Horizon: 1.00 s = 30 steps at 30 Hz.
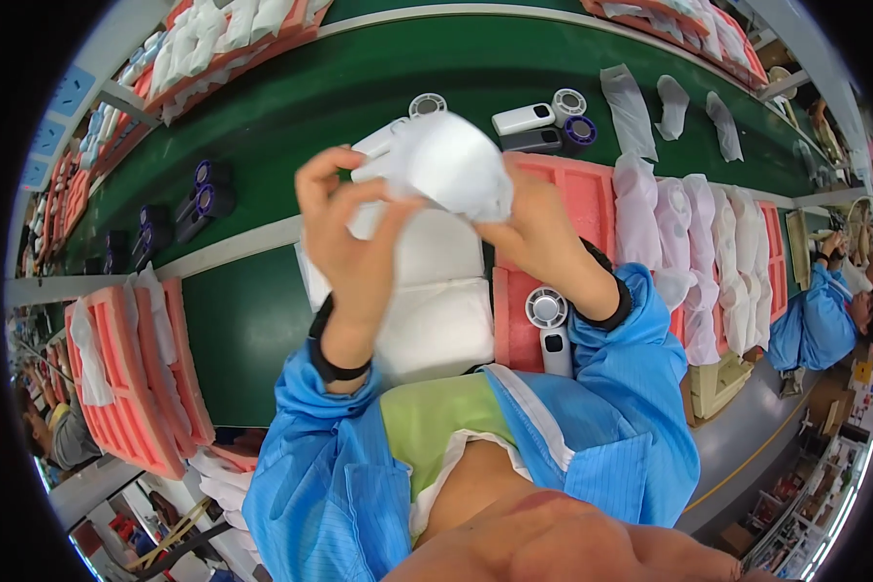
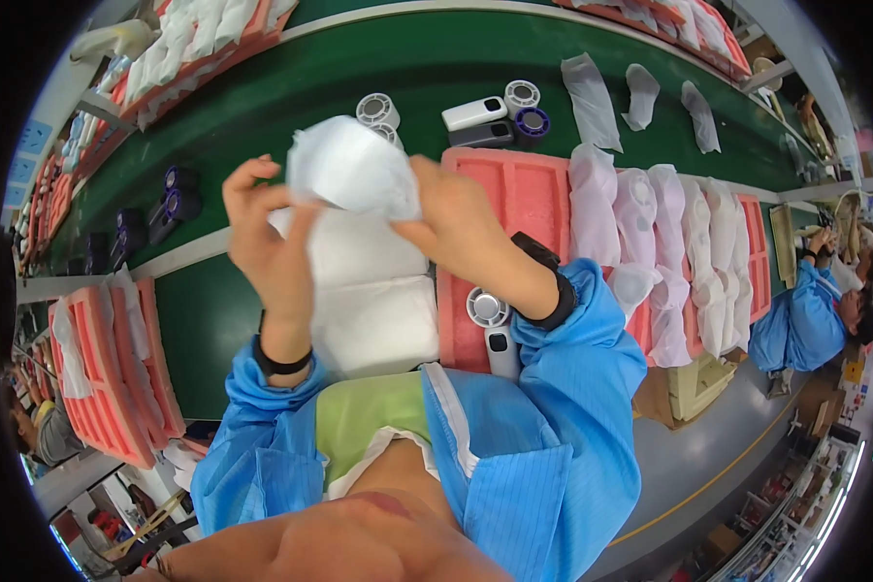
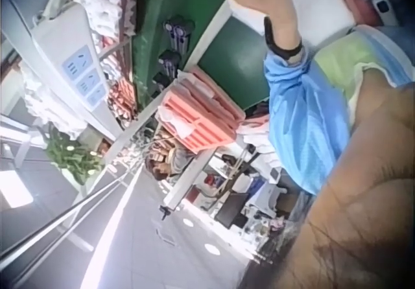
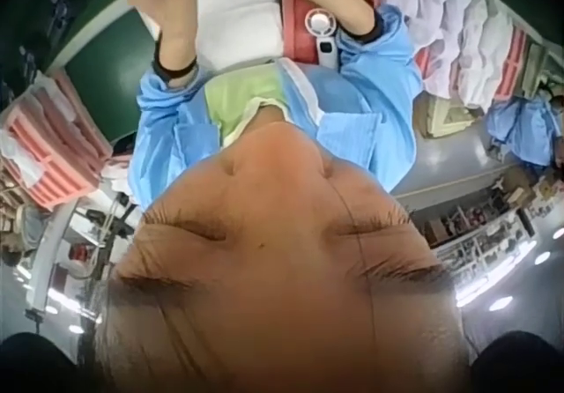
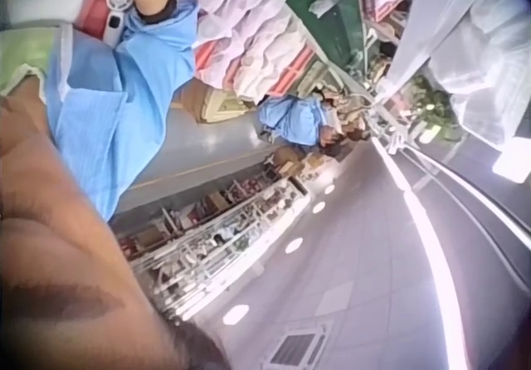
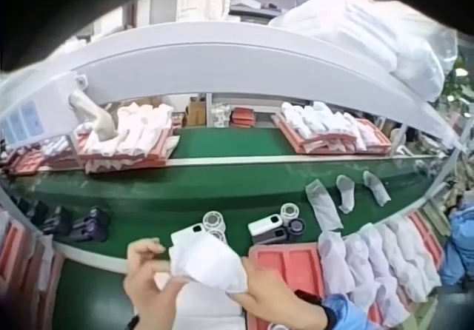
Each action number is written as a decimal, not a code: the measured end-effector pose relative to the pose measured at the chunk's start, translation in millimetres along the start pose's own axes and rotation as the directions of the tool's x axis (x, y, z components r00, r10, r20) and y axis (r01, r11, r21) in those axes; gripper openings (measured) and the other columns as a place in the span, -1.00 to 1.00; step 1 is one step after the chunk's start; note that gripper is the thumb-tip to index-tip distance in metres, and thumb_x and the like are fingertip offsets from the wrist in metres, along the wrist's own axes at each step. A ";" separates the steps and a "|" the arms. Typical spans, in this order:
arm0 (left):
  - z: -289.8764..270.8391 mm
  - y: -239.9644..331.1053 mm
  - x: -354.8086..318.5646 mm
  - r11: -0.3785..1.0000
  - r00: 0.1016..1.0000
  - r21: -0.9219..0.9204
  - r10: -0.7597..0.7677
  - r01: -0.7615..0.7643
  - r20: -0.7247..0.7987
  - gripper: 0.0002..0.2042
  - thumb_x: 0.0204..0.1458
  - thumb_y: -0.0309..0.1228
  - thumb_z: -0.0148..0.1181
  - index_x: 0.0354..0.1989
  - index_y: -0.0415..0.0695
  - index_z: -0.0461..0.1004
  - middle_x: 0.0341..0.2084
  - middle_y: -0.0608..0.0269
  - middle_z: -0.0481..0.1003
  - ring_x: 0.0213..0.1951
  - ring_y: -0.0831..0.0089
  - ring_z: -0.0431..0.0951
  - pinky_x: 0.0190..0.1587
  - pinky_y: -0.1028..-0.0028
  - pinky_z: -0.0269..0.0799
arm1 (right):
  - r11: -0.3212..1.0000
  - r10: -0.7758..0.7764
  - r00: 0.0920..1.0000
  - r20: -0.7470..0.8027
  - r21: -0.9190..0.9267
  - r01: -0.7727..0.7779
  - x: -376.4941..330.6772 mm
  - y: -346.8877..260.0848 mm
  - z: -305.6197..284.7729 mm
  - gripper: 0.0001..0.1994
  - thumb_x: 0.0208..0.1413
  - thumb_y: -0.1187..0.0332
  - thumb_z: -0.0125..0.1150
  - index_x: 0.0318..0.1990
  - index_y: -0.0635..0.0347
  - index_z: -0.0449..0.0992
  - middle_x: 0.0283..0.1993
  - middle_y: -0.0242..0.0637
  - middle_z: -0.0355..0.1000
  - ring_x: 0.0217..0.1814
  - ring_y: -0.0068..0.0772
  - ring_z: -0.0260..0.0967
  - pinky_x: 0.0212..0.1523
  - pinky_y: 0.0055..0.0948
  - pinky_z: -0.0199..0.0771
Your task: The person wraps handheld fans and purple fan components in protective foam sheets and places them into a pink tray. This process is repeated for several items, handling them one at a time on a green conveyor belt.
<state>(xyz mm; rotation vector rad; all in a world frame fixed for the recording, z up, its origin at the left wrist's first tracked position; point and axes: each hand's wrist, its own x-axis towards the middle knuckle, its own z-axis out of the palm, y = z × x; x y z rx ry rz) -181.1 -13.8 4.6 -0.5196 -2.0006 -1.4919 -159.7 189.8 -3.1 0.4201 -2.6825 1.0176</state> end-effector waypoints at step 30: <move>42.8 -73.5 -70.6 0.933 0.766 0.311 -0.333 0.182 0.549 -0.92 -0.15 -0.41 0.33 -0.51 -0.10 0.57 -0.49 0.24 0.45 -0.38 0.26 0.50 -0.36 0.32 0.40 | 0.966 0.259 0.958 0.122 -0.017 -0.259 138.8 245.0 -21.3 -0.48 -0.03 0.04 0.23 -0.03 0.30 0.49 -0.12 -0.05 0.52 -0.05 -0.12 0.48 0.00 -0.32 0.44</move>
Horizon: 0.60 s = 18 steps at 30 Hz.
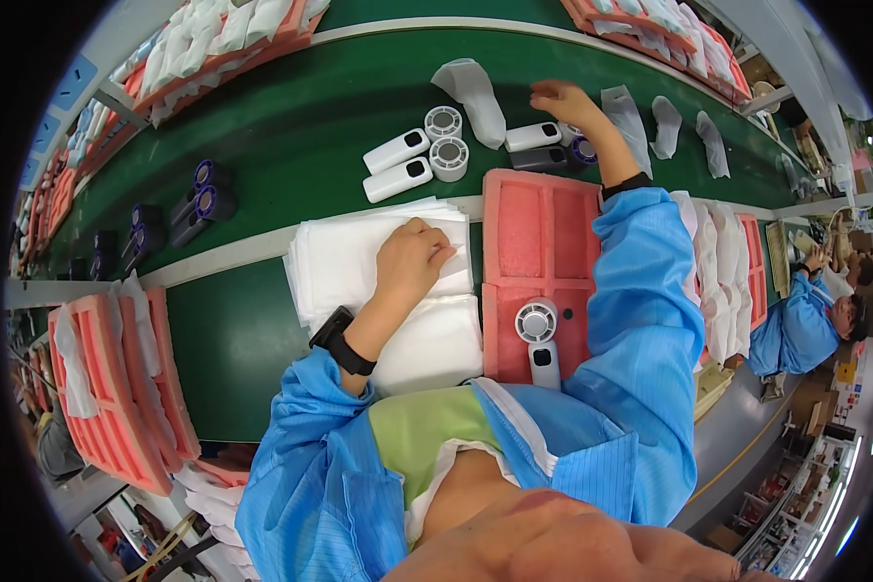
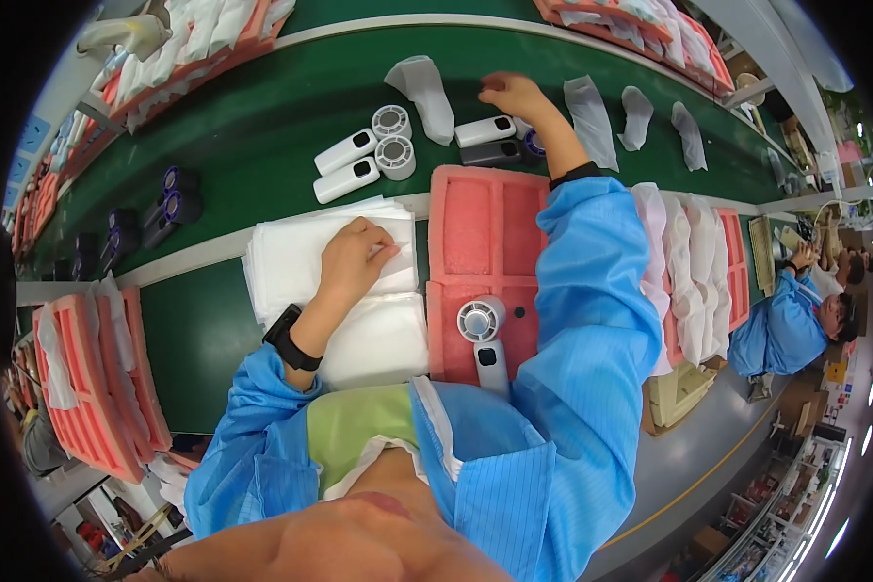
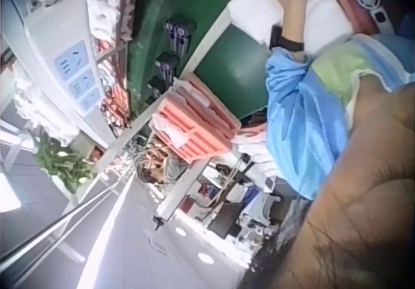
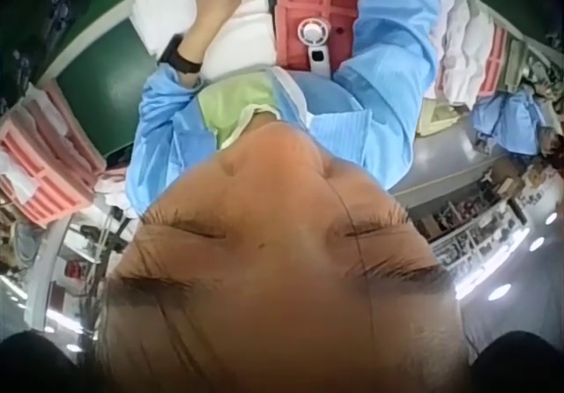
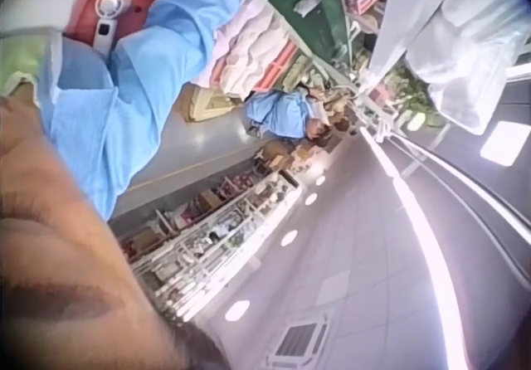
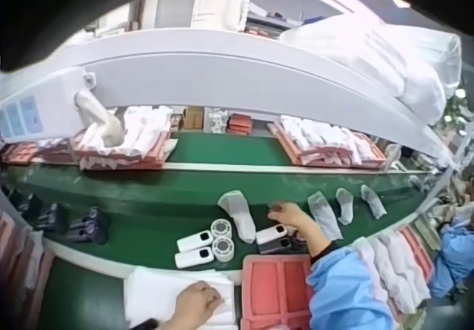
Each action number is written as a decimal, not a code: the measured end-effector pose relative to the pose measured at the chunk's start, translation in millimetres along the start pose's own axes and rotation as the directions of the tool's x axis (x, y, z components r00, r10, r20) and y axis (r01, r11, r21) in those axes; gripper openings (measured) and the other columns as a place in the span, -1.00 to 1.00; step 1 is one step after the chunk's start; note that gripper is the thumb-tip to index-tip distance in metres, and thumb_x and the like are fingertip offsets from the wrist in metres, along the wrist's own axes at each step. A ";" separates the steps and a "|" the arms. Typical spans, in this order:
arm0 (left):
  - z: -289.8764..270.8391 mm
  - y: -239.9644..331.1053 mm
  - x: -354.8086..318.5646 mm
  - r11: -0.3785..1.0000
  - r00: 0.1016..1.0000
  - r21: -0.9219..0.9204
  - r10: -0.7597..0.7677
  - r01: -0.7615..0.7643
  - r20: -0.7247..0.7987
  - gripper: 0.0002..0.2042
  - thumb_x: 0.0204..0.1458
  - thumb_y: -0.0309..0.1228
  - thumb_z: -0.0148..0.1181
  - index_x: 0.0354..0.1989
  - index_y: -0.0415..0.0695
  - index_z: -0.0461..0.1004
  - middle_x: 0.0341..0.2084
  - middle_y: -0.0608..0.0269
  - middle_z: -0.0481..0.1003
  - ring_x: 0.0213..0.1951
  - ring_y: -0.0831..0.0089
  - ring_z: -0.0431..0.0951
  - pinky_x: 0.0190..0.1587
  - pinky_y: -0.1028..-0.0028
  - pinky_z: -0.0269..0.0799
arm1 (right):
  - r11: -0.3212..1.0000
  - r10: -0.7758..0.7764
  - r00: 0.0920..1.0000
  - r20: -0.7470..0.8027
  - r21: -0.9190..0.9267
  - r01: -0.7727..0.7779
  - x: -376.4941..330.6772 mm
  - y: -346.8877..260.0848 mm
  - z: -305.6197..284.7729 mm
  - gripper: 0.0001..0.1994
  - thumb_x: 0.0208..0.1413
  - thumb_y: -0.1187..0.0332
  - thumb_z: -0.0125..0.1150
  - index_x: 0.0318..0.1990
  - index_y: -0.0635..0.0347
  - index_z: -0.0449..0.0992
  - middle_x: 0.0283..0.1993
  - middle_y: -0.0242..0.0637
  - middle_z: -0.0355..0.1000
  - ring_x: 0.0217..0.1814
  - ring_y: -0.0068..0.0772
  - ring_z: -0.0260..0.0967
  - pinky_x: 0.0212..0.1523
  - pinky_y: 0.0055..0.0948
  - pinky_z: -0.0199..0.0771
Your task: The person wraps handheld fans and purple fan components in protective foam sheets and places them into a pink tray. This process is repeated for several items, handling them one at a time on a green conveyor belt.
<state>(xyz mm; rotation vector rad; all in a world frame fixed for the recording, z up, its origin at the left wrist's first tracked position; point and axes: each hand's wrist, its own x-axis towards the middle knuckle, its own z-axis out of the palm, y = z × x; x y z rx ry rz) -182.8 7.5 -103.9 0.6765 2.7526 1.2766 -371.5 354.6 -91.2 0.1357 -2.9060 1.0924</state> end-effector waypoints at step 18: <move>-9.8 -8.4 -3.4 0.987 0.995 -0.135 -0.081 0.087 0.050 -0.90 -0.07 -0.40 0.29 -0.45 -0.14 0.57 -0.45 0.20 0.49 -0.44 0.31 0.55 -0.37 0.38 0.42 | 0.979 -0.081 0.935 0.346 0.206 0.009 -92.9 -131.4 -15.5 -0.56 -0.04 0.34 0.17 0.04 0.28 0.37 -0.16 -0.24 0.45 -0.17 -0.42 0.38 -0.09 -0.42 0.39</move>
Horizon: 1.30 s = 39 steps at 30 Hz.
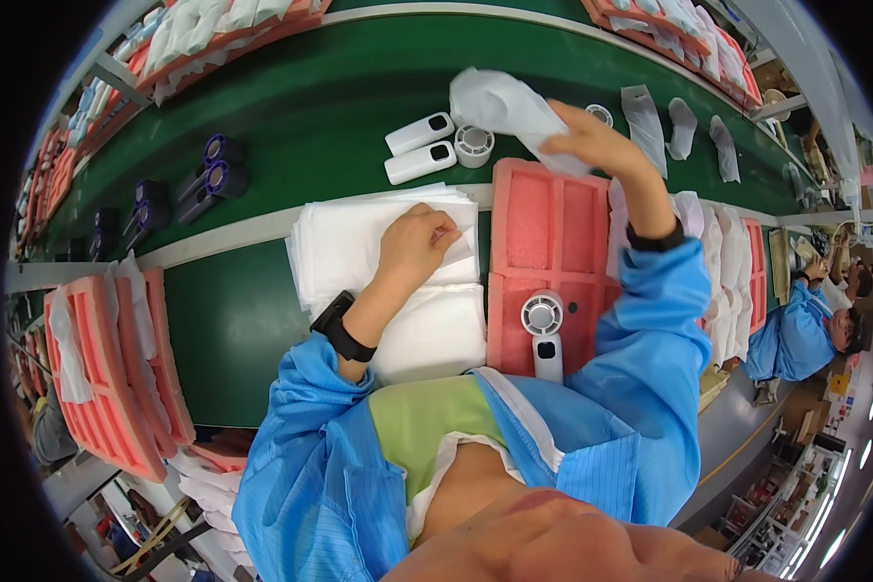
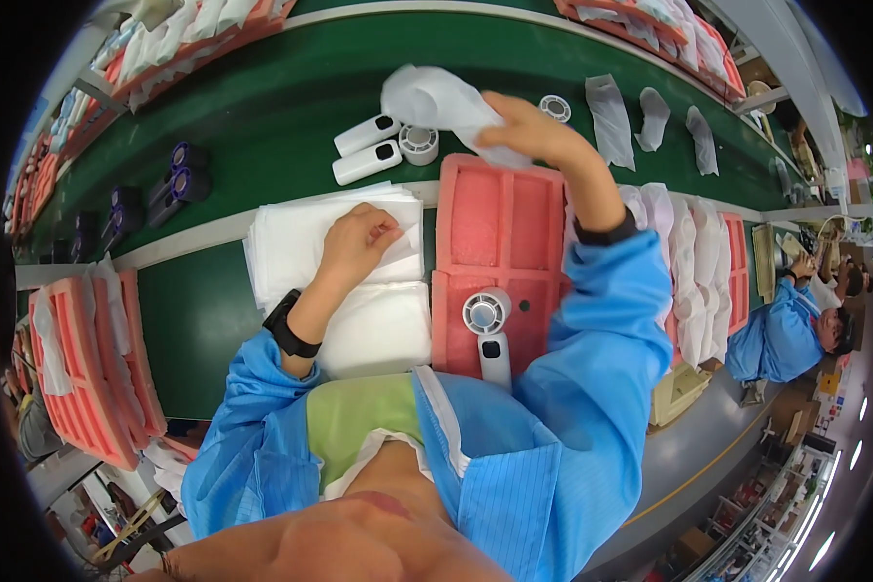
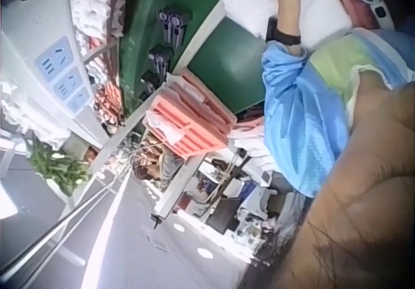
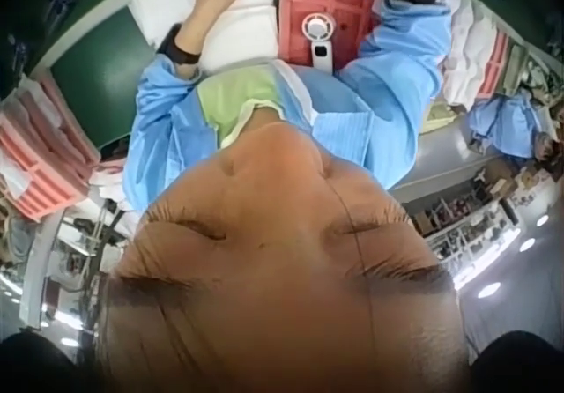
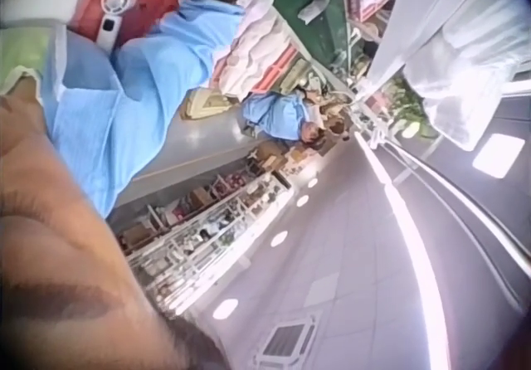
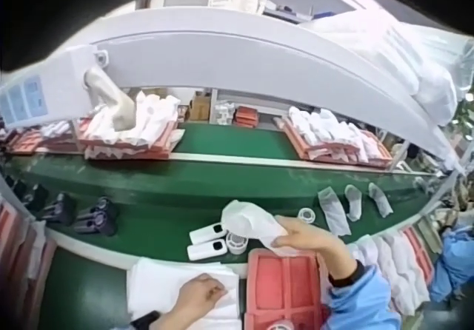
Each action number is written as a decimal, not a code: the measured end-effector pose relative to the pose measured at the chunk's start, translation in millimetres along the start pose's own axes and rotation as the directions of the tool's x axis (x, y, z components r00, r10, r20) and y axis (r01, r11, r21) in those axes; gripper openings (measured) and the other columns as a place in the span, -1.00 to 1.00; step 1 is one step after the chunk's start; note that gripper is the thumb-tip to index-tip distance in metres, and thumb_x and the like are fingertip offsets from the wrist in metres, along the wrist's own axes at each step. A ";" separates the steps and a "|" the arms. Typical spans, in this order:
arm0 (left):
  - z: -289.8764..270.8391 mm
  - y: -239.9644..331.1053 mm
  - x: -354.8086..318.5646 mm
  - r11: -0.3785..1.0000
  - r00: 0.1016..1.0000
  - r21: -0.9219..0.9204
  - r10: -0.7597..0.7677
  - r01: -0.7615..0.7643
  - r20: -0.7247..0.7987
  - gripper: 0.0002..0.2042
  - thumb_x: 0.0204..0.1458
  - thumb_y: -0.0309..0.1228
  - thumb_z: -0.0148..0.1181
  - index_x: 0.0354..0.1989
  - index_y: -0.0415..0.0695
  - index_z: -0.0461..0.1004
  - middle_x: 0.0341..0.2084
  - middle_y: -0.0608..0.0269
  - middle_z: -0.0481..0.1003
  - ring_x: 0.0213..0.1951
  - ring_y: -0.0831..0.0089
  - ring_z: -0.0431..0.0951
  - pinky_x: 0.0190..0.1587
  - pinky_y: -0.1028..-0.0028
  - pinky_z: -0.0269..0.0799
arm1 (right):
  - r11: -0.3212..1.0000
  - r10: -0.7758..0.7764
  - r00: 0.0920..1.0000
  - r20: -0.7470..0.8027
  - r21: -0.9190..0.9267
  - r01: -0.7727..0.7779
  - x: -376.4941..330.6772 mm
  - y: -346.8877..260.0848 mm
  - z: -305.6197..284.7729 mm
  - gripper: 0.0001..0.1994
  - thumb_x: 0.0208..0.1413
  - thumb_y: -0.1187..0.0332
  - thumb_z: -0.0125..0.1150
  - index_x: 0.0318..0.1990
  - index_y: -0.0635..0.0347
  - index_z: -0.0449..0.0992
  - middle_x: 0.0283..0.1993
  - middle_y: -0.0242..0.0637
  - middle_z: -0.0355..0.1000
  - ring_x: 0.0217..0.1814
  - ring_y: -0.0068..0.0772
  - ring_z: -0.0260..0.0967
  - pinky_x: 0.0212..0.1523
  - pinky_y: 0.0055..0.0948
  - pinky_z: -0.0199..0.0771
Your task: The person wraps handheld fans and purple fan components in protective foam sheets and places them into a pink tray. This process is repeated for several items, handling them one at a time on a green conveyor belt.
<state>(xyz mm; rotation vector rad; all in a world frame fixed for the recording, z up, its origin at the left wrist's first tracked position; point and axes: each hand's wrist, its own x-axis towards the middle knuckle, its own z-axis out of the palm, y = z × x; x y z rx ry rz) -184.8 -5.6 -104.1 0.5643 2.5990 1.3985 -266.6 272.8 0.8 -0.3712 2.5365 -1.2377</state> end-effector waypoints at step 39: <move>-14.4 -18.7 1.5 0.986 0.999 -0.165 -0.007 0.001 -0.036 -0.88 -0.07 -0.39 0.31 -0.42 -0.16 0.57 -0.45 0.18 0.49 -0.49 0.36 0.50 -0.39 0.44 0.41 | 0.940 0.194 0.906 -0.376 -0.193 -0.281 -44.0 87.7 -87.3 -0.42 -0.38 0.30 0.38 -0.06 0.27 0.45 -0.21 -0.29 0.47 -0.22 -0.40 0.42 -0.14 -0.47 0.41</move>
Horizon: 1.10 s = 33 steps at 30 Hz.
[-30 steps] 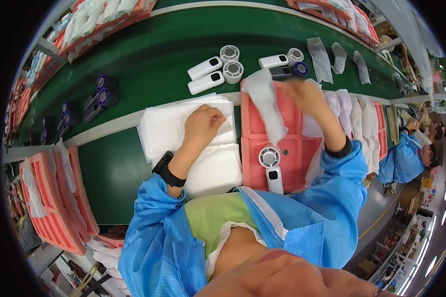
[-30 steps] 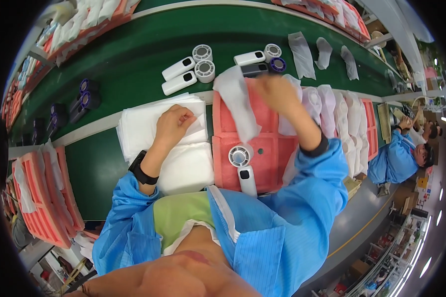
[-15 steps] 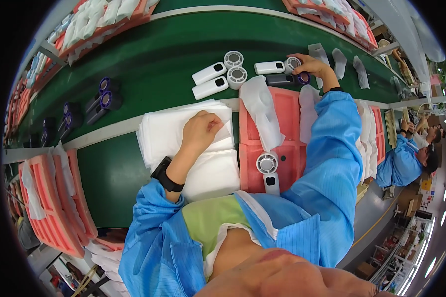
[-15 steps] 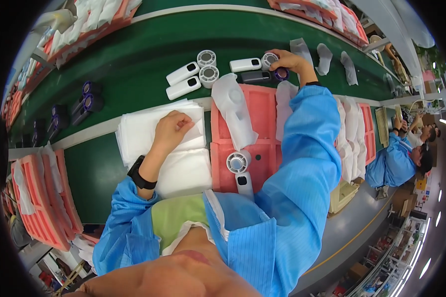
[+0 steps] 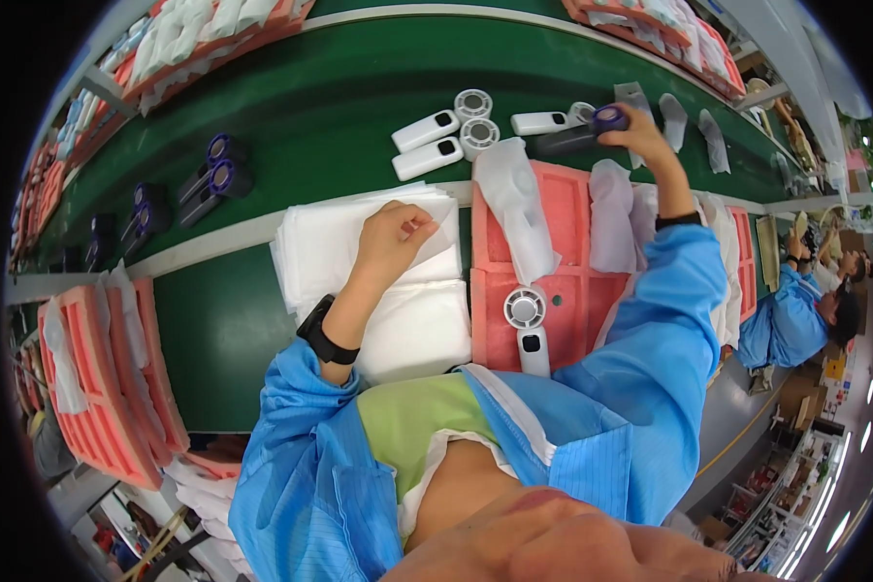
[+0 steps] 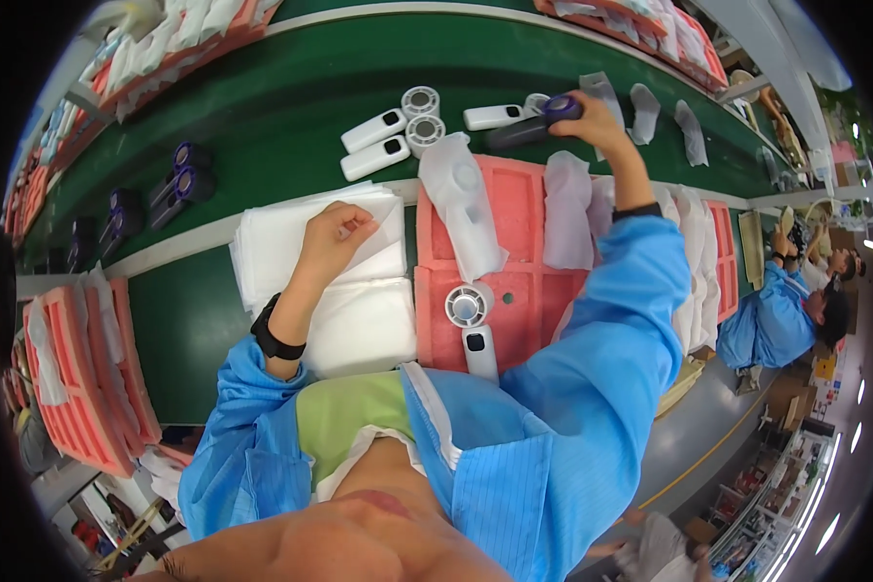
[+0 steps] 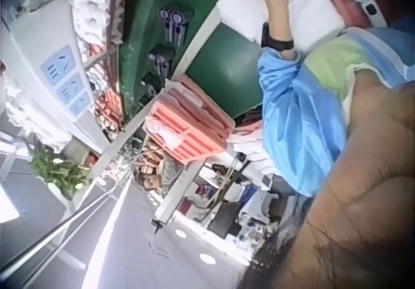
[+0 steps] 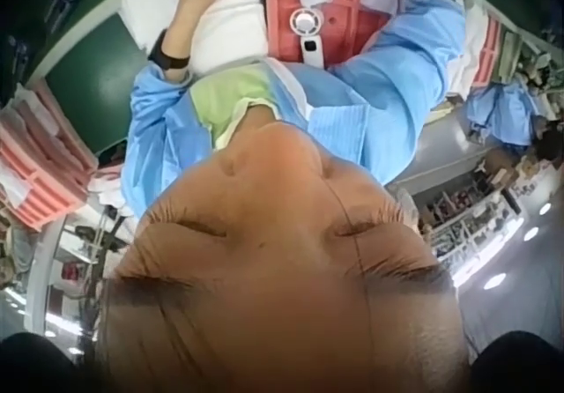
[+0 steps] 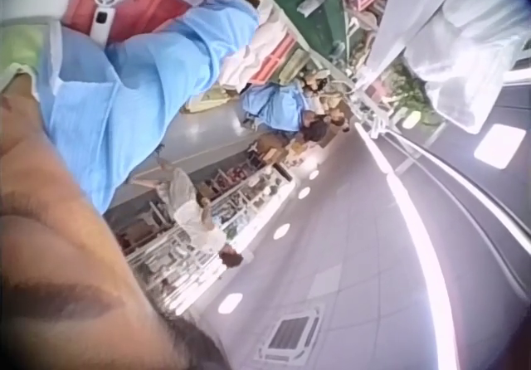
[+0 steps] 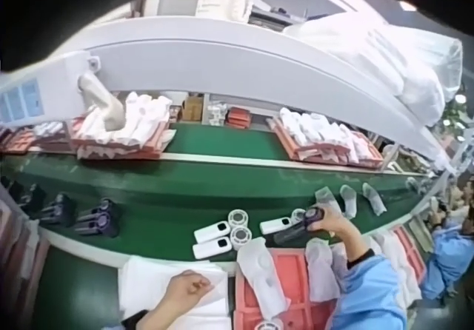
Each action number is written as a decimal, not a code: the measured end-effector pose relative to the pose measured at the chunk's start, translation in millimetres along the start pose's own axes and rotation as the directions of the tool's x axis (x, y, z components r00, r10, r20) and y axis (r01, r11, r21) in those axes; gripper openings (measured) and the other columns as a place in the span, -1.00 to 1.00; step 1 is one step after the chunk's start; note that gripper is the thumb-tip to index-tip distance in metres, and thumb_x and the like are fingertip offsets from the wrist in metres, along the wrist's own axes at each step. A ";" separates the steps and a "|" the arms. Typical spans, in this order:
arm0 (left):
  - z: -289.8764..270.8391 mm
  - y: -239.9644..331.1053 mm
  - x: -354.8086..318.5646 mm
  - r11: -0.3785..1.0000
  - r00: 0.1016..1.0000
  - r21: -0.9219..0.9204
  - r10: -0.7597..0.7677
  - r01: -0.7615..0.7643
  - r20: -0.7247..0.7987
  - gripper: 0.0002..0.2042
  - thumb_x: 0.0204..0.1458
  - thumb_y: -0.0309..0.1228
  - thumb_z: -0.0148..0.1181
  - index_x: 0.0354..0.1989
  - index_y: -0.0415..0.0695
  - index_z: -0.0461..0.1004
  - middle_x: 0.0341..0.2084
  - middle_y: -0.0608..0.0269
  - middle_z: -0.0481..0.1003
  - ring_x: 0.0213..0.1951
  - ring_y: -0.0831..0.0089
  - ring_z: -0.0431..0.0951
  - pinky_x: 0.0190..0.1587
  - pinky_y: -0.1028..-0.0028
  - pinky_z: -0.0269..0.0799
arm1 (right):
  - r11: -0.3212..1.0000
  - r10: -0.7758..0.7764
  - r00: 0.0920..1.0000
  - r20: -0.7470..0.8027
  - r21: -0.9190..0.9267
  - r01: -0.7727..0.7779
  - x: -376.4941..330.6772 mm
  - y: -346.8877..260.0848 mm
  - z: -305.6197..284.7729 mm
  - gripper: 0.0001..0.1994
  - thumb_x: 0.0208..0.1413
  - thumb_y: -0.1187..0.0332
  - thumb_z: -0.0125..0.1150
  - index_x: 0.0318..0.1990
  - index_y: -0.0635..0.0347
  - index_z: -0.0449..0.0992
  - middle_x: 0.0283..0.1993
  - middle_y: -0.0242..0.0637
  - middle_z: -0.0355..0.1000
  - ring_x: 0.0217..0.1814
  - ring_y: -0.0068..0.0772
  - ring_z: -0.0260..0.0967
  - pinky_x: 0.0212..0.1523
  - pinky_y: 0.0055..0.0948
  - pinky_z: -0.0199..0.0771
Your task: The person wraps handheld fans and purple fan components in protective foam sheets and places them into a pink tray. This process is repeated for several items, handling them one at a time on a green conveyor belt.
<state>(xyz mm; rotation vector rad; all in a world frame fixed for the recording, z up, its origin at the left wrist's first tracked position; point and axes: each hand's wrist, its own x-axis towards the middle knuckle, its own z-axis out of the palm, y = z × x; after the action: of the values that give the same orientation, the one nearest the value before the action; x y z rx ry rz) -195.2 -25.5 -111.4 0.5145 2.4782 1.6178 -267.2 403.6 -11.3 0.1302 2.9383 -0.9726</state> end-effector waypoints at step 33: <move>-26.9 110.0 28.5 0.228 0.978 -0.967 0.196 -0.110 -0.065 -0.84 0.21 -0.31 -0.01 -0.26 -0.16 0.33 -0.30 0.29 0.38 -0.19 0.48 0.34 0.03 0.45 0.16 | 0.681 -0.688 0.616 -0.384 -0.050 0.730 -113.6 -205.0 93.4 -0.23 -0.43 0.54 0.46 0.14 0.20 0.37 -0.09 -0.11 0.27 -0.09 -0.07 0.31 -0.08 -0.27 0.39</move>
<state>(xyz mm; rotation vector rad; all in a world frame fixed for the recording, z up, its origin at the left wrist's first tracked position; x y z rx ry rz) -207.0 1.5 1.6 0.5528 0.8563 2.6838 -171.8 176.5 43.1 -1.0741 3.3176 -1.3023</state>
